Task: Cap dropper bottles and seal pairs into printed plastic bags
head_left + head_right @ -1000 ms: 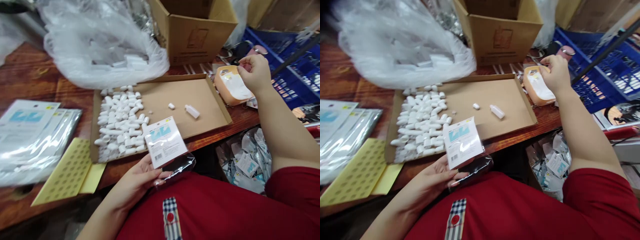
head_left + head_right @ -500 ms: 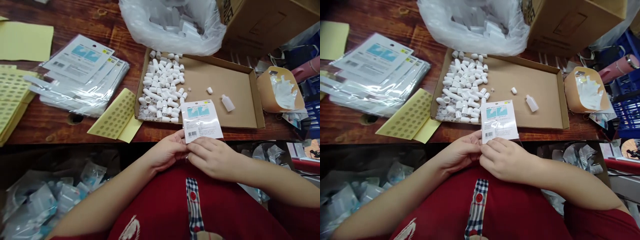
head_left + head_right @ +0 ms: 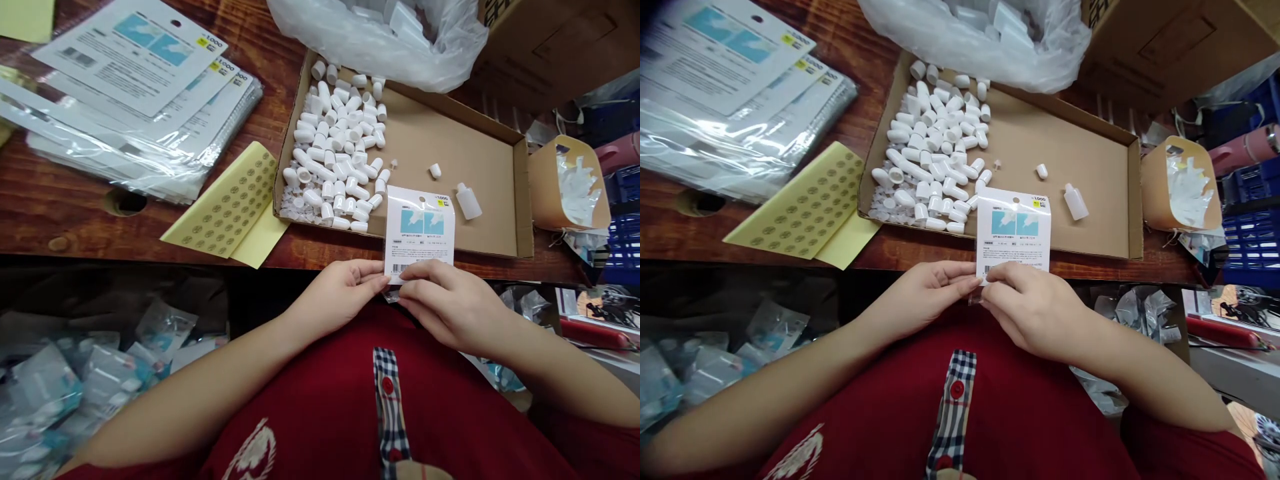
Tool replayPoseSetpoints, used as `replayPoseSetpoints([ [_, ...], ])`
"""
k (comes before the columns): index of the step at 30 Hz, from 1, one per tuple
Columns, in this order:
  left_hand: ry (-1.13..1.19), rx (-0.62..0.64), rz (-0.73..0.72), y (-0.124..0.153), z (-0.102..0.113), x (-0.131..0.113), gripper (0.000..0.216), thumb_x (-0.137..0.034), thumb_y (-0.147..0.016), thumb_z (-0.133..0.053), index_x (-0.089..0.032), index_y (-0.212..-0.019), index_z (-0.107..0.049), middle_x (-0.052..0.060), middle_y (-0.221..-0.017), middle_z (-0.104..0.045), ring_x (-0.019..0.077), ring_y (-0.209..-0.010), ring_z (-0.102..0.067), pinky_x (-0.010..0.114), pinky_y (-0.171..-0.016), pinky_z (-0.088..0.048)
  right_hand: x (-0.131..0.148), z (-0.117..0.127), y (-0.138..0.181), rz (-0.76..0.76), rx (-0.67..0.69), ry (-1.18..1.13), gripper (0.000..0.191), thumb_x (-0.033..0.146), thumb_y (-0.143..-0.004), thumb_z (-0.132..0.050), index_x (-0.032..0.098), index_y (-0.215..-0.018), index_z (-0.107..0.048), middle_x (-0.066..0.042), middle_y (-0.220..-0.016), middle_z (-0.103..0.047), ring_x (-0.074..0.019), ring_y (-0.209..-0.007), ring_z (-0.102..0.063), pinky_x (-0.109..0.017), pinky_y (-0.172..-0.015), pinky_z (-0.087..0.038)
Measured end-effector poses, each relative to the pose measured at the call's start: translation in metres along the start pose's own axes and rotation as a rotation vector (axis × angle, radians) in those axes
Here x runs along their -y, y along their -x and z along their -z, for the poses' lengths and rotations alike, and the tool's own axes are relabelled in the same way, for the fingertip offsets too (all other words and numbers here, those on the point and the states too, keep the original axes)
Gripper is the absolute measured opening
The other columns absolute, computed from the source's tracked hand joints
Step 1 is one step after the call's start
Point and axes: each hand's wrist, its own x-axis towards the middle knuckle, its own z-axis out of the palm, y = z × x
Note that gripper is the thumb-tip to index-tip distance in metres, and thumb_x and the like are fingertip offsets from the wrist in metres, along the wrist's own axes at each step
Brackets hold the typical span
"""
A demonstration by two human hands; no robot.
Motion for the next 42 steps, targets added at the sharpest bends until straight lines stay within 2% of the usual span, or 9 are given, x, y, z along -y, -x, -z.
replayPoseSetpoints([
  [3, -0.178, -0.103, -0.051, 0.004, 0.003, -0.003, 0.015, -0.026, -0.078, -0.069, -0.017, -0.087, -0.077, 0.003, -0.082, -0.077, 0.0225, -0.084, -0.069, 0.029, -0.084, -0.050, 0.000, 0.001, -0.004, -0.027, 0.084, -0.017, 0.021, 0.024, -0.095, -0.045, 0.017, -0.093, -0.065, -0.012, -0.101, -0.066, -0.0184, -0.083, -0.064, -0.030, -0.066, -0.056],
  [6, -0.204, -0.150, -0.073, 0.005, 0.007, -0.001, 0.012, -0.024, -0.079, -0.067, -0.017, -0.084, -0.076, 0.002, -0.074, -0.076, 0.0200, -0.076, -0.068, 0.026, -0.076, -0.051, 0.001, 0.003, -0.006, -0.005, 0.153, -0.030, 0.020, 0.024, -0.095, -0.045, 0.018, -0.091, -0.064, -0.012, -0.103, -0.065, -0.0190, -0.083, -0.063, -0.031, -0.067, -0.056],
  [12, 0.056, -0.038, 0.009, 0.000, 0.012, 0.005, 0.016, -0.029, -0.070, -0.077, -0.015, -0.077, -0.073, 0.002, -0.069, -0.074, 0.0150, -0.067, -0.067, 0.024, -0.070, -0.053, 0.006, 0.006, -0.014, -0.079, 0.094, -0.076, 0.020, 0.024, -0.096, -0.042, 0.017, -0.091, -0.060, -0.012, -0.097, -0.064, -0.0180, -0.080, -0.062, -0.029, -0.065, -0.055],
  [17, 0.125, 0.016, 0.083, 0.001, 0.014, 0.005, 0.016, -0.027, -0.071, -0.078, -0.014, -0.076, -0.070, 0.002, -0.069, -0.073, 0.0128, -0.070, -0.067, 0.022, -0.071, -0.051, 0.008, 0.005, -0.024, -0.174, 0.098, -0.081, 0.016, 0.020, -0.091, -0.045, 0.016, -0.083, -0.058, -0.011, -0.094, -0.062, -0.0193, -0.077, -0.060, -0.032, -0.065, -0.053],
  [23, 0.059, 0.075, 0.062, 0.002, 0.018, 0.005, 0.009, -0.022, -0.077, -0.070, -0.014, -0.074, -0.068, 0.001, -0.068, -0.071, 0.0119, -0.068, -0.065, 0.022, -0.072, -0.050, 0.006, 0.000, -0.029, -0.238, 0.156, -0.077, 0.017, 0.019, -0.090, -0.044, 0.016, -0.080, -0.056, -0.011, -0.090, -0.058, -0.0200, -0.076, -0.058, -0.034, -0.064, -0.052],
  [29, -0.036, 0.118, 0.049, 0.003, 0.021, 0.005, 0.010, -0.025, -0.080, -0.065, -0.015, -0.078, -0.065, 0.001, -0.073, -0.070, 0.0130, -0.073, -0.063, 0.024, -0.075, -0.048, 0.007, -0.005, -0.030, -0.244, 0.186, -0.009, 0.017, 0.019, -0.090, -0.043, 0.015, -0.080, -0.056, -0.012, -0.091, -0.057, -0.0210, -0.077, -0.057, -0.034, -0.065, -0.051],
  [36, -0.229, 0.129, 0.049, 0.004, 0.023, 0.003, 0.013, -0.027, -0.083, -0.057, -0.016, -0.076, -0.059, -0.006, -0.064, -0.053, 0.0084, -0.060, -0.048, 0.021, -0.062, -0.041, 0.011, -0.008, -0.030, -0.256, 0.190, 0.050, 0.018, 0.018, -0.090, -0.043, 0.013, -0.081, -0.058, -0.012, -0.089, -0.056, -0.0217, -0.077, -0.057, -0.033, -0.064, -0.050],
  [42, -0.292, 0.131, 0.033, 0.005, 0.023, 0.005, 0.016, -0.028, -0.084, -0.053, -0.015, -0.077, -0.057, -0.005, -0.065, -0.050, 0.0079, -0.059, -0.042, 0.020, -0.057, -0.036, 0.012, -0.012, -0.029, -0.257, 0.161, 0.076, 0.019, 0.016, -0.090, -0.042, 0.012, -0.080, -0.058, -0.013, -0.088, -0.056, -0.0219, -0.076, -0.056, -0.032, -0.061, -0.049],
])
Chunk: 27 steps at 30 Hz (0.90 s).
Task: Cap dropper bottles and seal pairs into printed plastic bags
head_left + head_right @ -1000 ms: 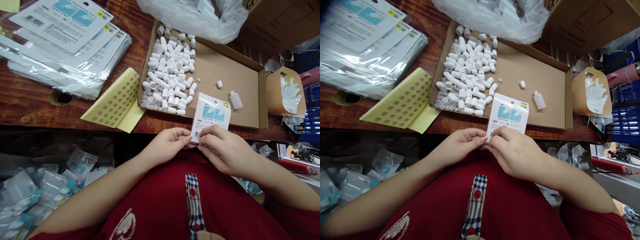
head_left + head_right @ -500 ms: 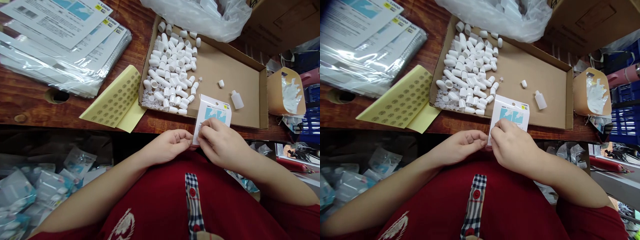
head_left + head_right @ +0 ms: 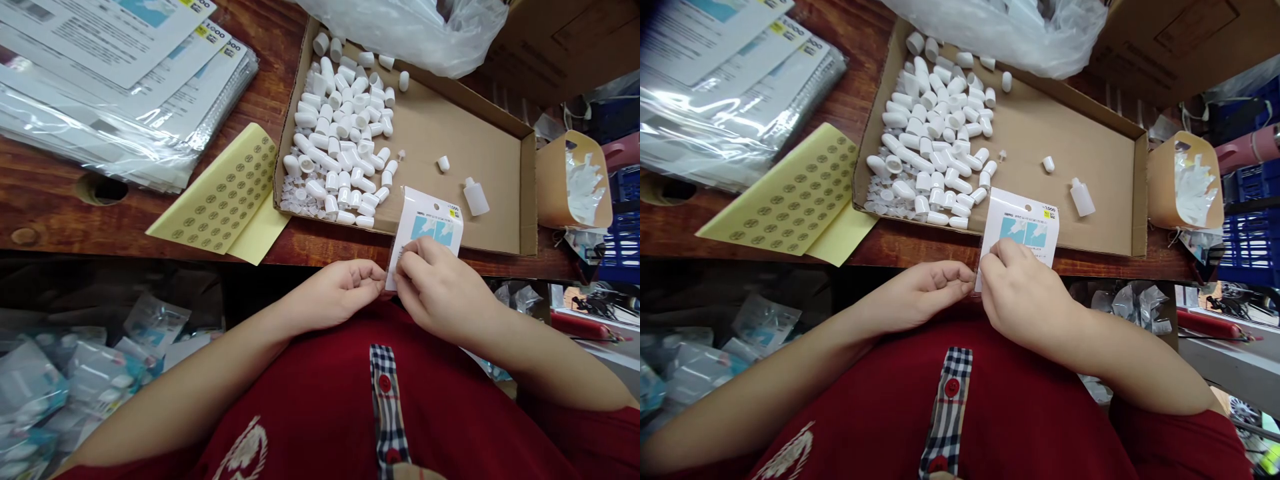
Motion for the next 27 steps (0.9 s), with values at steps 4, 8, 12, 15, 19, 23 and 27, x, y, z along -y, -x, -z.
replayPoseSetpoints([
  [4, 0.007, -0.002, 0.006, -0.0006, -0.0001, -0.0001, 0.017, -0.030, -0.084, -0.054, -0.015, -0.077, -0.057, -0.005, -0.066, -0.052, 0.0086, -0.060, -0.043, 0.021, -0.058, -0.037, 0.0008, -0.0012, 0.0000, -0.003, -0.004, -0.001, 0.019, 0.016, -0.090, -0.043, 0.012, -0.080, -0.058, -0.013, -0.087, -0.056, -0.0219, -0.075, -0.055, -0.032, -0.061, -0.049],
  [8, 0.068, -0.015, 0.012, -0.0015, -0.0006, -0.0011, 0.017, -0.031, -0.081, -0.057, -0.015, -0.074, -0.058, -0.004, -0.067, -0.054, 0.0092, -0.062, -0.046, 0.022, -0.060, -0.038, 0.0005, -0.0021, -0.0002, -0.002, -0.012, -0.011, 0.018, 0.015, -0.089, -0.044, 0.012, -0.080, -0.058, -0.013, -0.087, -0.056, -0.0223, -0.076, -0.055, -0.033, -0.062, -0.050],
  [12, 0.126, -0.029, 0.015, -0.0022, -0.0015, -0.0013, 0.020, -0.035, -0.079, -0.060, -0.015, -0.074, -0.060, -0.002, -0.067, -0.058, 0.0105, -0.063, -0.049, 0.023, -0.062, -0.041, 0.0000, -0.0039, -0.0002, 0.006, -0.041, -0.023, 0.014, 0.013, -0.087, -0.047, 0.012, -0.079, -0.058, -0.013, -0.086, -0.056, -0.0227, -0.075, -0.056, -0.034, -0.062, -0.051],
  [15, 0.044, -0.049, 0.032, -0.0032, -0.0023, -0.0005, 0.023, -0.037, -0.078, -0.064, -0.016, -0.074, -0.059, -0.005, -0.059, -0.051, 0.0084, -0.055, -0.041, 0.020, -0.053, -0.034, -0.0002, -0.0050, 0.0006, -0.011, -0.066, -0.043, 0.011, 0.014, -0.087, -0.050, 0.014, -0.077, -0.056, -0.011, -0.084, -0.055, -0.0213, -0.074, -0.056, -0.034, -0.064, -0.053],
  [19, -0.057, -0.074, 0.025, -0.0037, -0.0035, 0.0009, 0.024, -0.039, -0.081, -0.060, -0.015, -0.075, -0.058, -0.006, -0.059, -0.049, 0.0080, -0.055, -0.039, 0.020, -0.051, -0.032, -0.0015, -0.0057, 0.0027, -0.095, -0.141, -0.086, 0.003, 0.017, -0.086, -0.056, 0.015, -0.086, -0.053, -0.009, -0.086, -0.054, -0.0200, -0.077, -0.057, -0.031, -0.064, -0.054],
  [23, -0.133, -0.071, 0.033, -0.0039, -0.0035, 0.0035, 0.025, -0.039, -0.085, -0.054, -0.016, -0.076, -0.058, -0.007, -0.058, -0.044, 0.0082, -0.053, -0.036, 0.020, -0.050, -0.029, -0.0017, -0.0077, 0.0027, -0.163, -0.131, -0.113, 0.011, 0.023, -0.086, -0.060, 0.016, -0.091, -0.053, -0.008, -0.090, -0.054, -0.0178, -0.072, -0.057, -0.029, -0.056, -0.051],
  [27, -0.147, -0.090, 0.016, -0.0044, -0.0026, 0.0060, 0.025, -0.039, -0.085, -0.054, -0.016, -0.077, -0.061, -0.005, -0.059, -0.050, 0.0097, -0.054, -0.042, 0.022, -0.053, -0.033, -0.0015, -0.0095, -0.0006, -0.147, -0.122, -0.081, 0.010, 0.023, -0.091, -0.053, 0.017, -0.083, -0.055, -0.008, -0.088, -0.055, -0.0188, -0.074, -0.057, -0.031, -0.058, -0.050],
])
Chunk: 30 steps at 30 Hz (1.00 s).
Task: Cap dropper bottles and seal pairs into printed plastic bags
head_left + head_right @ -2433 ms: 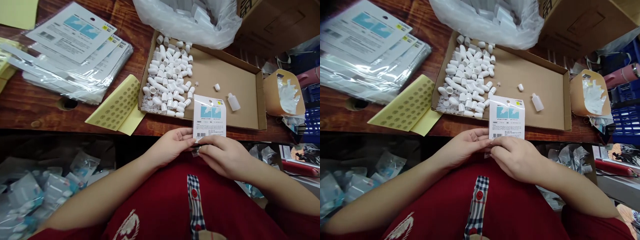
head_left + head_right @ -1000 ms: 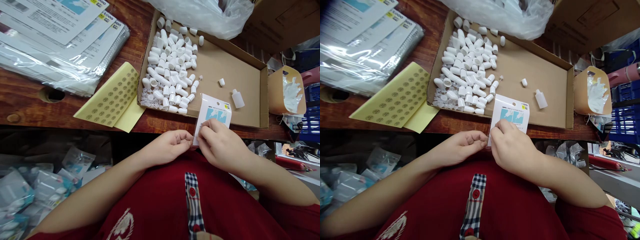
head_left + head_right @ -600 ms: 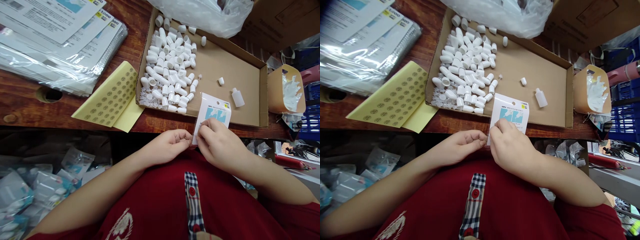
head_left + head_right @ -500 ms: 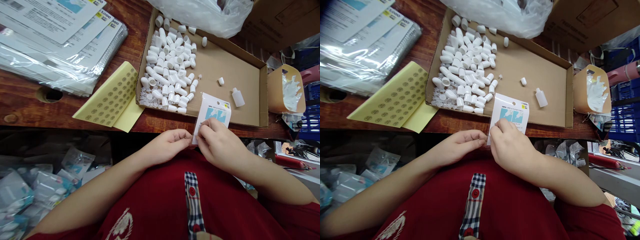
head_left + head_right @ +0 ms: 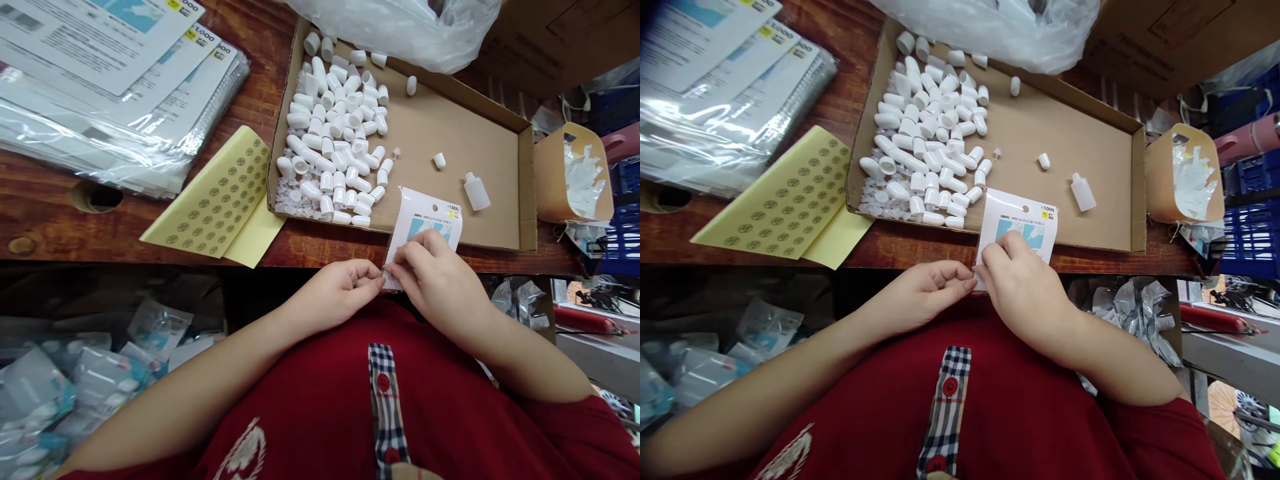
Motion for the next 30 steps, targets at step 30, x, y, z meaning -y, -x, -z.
replayPoseSetpoints([
  [30, 0.365, -0.147, 0.196, 0.001, -0.028, -0.018, 0.038, -0.031, -0.068, -0.081, -0.015, -0.101, -0.070, 0.007, -0.099, -0.077, 0.0186, -0.090, -0.071, 0.030, -0.092, -0.051, -0.073, -0.066, 0.088, -0.020, -0.641, -0.703, 0.005, 0.022, -0.088, -0.056, 0.023, -0.088, -0.061, -0.006, -0.103, -0.066, -0.0200, -0.098, -0.063, -0.039, -0.085, -0.052],
])
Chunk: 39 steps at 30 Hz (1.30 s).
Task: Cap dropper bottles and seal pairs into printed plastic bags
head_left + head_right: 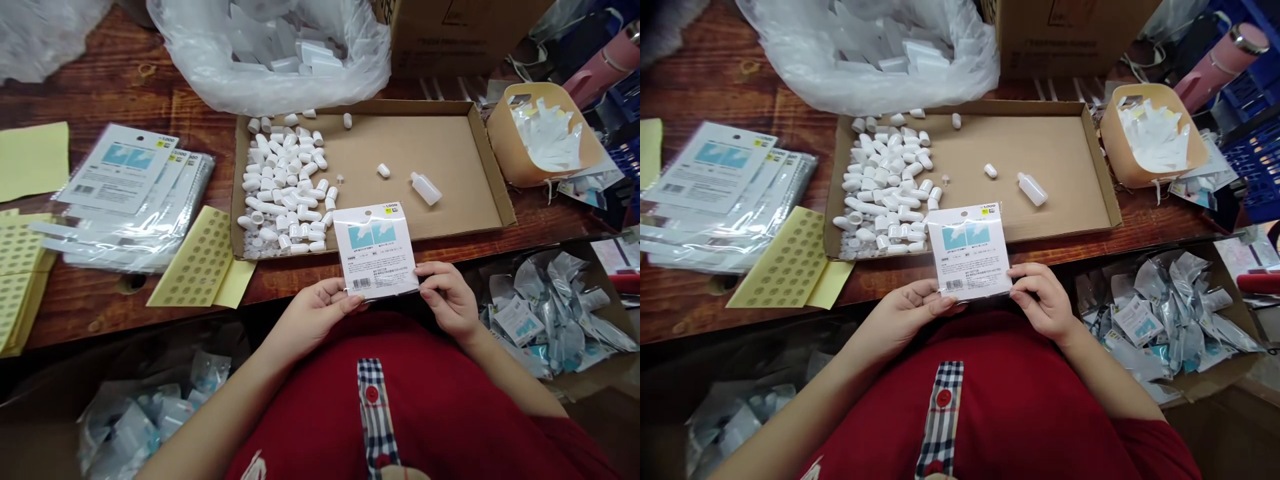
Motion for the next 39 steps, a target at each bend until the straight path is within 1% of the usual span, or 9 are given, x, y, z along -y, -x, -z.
replayPoseSetpoints([
  [4, -0.040, -0.002, 0.015, 0.000, 0.002, 0.001, 0.034, -0.033, -0.068, -0.081, -0.015, -0.095, -0.071, 0.007, -0.097, -0.077, 0.0197, -0.090, -0.071, 0.031, -0.091, -0.052, 0.006, -0.006, 0.004, -0.225, -0.066, -0.168, 0.010, 0.026, -0.090, -0.055, 0.022, -0.082, -0.060, -0.006, -0.106, -0.060, -0.0192, -0.100, -0.059, -0.039, -0.090, -0.048],
  [8, 0.030, -0.009, 0.029, -0.004, 0.003, 0.006, 0.029, -0.033, -0.066, -0.082, -0.015, -0.087, -0.072, 0.008, -0.094, -0.077, 0.0207, -0.084, -0.072, 0.034, -0.089, -0.054, 0.009, -0.010, 0.007, -0.420, -0.059, -0.257, 0.018, 0.033, -0.091, -0.053, 0.020, -0.079, -0.058, -0.007, -0.104, -0.058, -0.0192, -0.098, -0.058, -0.039, -0.090, -0.047],
  [12, 0.041, -0.012, 0.034, -0.008, 0.007, 0.016, 0.025, -0.035, -0.066, -0.082, -0.015, -0.077, -0.073, 0.008, -0.084, -0.078, 0.0232, -0.083, -0.072, 0.039, -0.093, -0.052, 0.008, -0.011, 0.011, -0.659, 0.022, -0.363, 0.024, 0.041, -0.092, -0.050, 0.020, -0.082, -0.055, -0.005, -0.100, -0.062, -0.0167, -0.090, -0.058, -0.034, -0.084, -0.047],
  [15, -0.069, -0.017, -0.004, -0.007, 0.011, 0.022, 0.025, -0.038, -0.071, -0.077, -0.016, -0.081, -0.074, 0.008, -0.092, -0.078, 0.0250, -0.093, -0.070, 0.039, -0.099, -0.048, 0.006, -0.011, 0.015, -0.818, 0.102, -0.468, 0.027, 0.045, -0.092, -0.049, 0.020, -0.082, -0.053, -0.001, -0.085, -0.063, -0.0147, -0.079, -0.058, -0.030, -0.076, -0.048],
  [19, -0.231, -0.042, -0.059, -0.006, 0.009, 0.022, 0.031, -0.042, -0.074, -0.075, -0.016, -0.090, -0.073, 0.009, -0.100, -0.076, 0.0257, -0.098, -0.069, 0.038, -0.099, -0.048, 0.003, -0.012, 0.018, -0.806, 0.107, -0.470, 0.025, 0.042, -0.091, -0.052, 0.020, -0.080, -0.053, 0.002, -0.075, -0.060, -0.0129, -0.073, -0.056, -0.028, -0.072, -0.045],
  [25, -0.148, -0.097, -0.095, -0.011, -0.009, 0.012, 0.050, -0.039, -0.067, -0.081, -0.015, -0.108, -0.066, 0.012, -0.111, -0.073, 0.0269, -0.107, -0.066, 0.038, -0.099, -0.050, 0.001, -0.013, 0.020, -0.776, 0.080, -0.558, 0.026, 0.043, -0.088, -0.057, 0.020, -0.078, -0.054, 0.001, -0.073, -0.062, -0.0133, -0.071, -0.059, -0.028, -0.070, -0.047],
  [29, -0.118, -0.116, -0.069, -0.013, -0.009, 0.012, 0.049, -0.040, -0.066, -0.082, -0.015, -0.106, -0.068, 0.011, -0.107, -0.075, 0.0269, -0.101, -0.069, 0.039, -0.097, -0.052, -0.001, -0.014, 0.017, -0.870, 0.059, -0.634, 0.030, 0.046, -0.082, -0.062, 0.019, -0.073, -0.054, 0.002, -0.068, -0.061, -0.0128, -0.067, -0.058, -0.028, -0.068, -0.048],
  [35, -0.117, -0.108, -0.020, -0.012, 0.007, 0.019, 0.040, -0.039, -0.070, -0.079, -0.015, -0.100, -0.072, 0.011, -0.104, -0.075, 0.0295, -0.101, -0.068, 0.039, -0.089, -0.056, -0.006, -0.017, 0.012, -1.013, 0.105, -0.788, 0.032, 0.044, -0.073, -0.070, 0.017, -0.067, -0.053, 0.003, -0.066, -0.060, -0.0088, -0.058, -0.054, -0.024, -0.060, -0.046],
  [39, -0.144, -0.115, 0.005, -0.010, 0.015, 0.020, 0.035, -0.038, -0.073, -0.077, -0.018, -0.102, -0.072, 0.009, -0.107, -0.075, 0.0283, -0.101, -0.069, 0.037, -0.089, -0.056, -0.013, -0.021, 0.013, -1.124, 0.077, -0.893, 0.035, 0.037, -0.063, -0.080, 0.018, -0.076, -0.053, 0.005, -0.063, -0.061, -0.0077, -0.055, -0.054, -0.022, -0.058, -0.046],
])
